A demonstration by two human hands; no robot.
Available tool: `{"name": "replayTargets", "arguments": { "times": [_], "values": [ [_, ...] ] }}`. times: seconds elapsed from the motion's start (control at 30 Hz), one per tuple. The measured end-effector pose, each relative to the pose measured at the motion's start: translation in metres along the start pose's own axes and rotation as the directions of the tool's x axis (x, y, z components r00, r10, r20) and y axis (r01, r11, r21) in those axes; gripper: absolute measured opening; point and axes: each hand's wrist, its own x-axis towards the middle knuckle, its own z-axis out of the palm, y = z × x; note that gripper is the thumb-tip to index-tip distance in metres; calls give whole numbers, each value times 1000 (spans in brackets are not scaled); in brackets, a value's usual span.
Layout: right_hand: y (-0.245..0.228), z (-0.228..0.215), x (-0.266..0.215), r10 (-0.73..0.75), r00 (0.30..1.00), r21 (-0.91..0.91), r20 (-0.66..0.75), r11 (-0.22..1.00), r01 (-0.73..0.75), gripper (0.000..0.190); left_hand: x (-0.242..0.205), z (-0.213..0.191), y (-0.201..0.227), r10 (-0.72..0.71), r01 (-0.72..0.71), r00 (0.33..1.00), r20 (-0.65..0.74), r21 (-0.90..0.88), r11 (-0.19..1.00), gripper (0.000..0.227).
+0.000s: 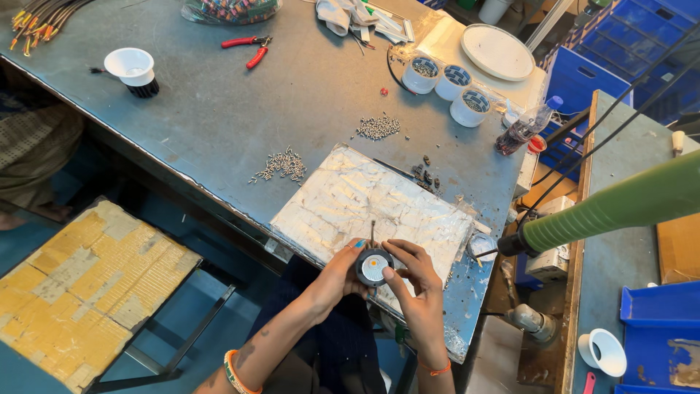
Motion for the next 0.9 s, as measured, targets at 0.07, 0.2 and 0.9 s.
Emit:
{"name": "replayTargets", "arguments": {
  "times": [0.07, 0.2, 0.9],
  "values": [
    [3, 1, -2, 53, 998, 90, 25, 994, -55, 38, -4, 4, 4, -16, 16, 1000, 19, 28, 999, 52],
    [12, 5, -6, 99, 995, 218, 33, 970, -103, 37, -17, 11, 17, 28, -37, 996, 84, 99, 994, 39],
    [59, 19, -11, 190, 974, 504, -123, 858, -103, 36, -10, 12, 9, 102, -106, 993, 56, 75, 991, 42]
  ]
}}
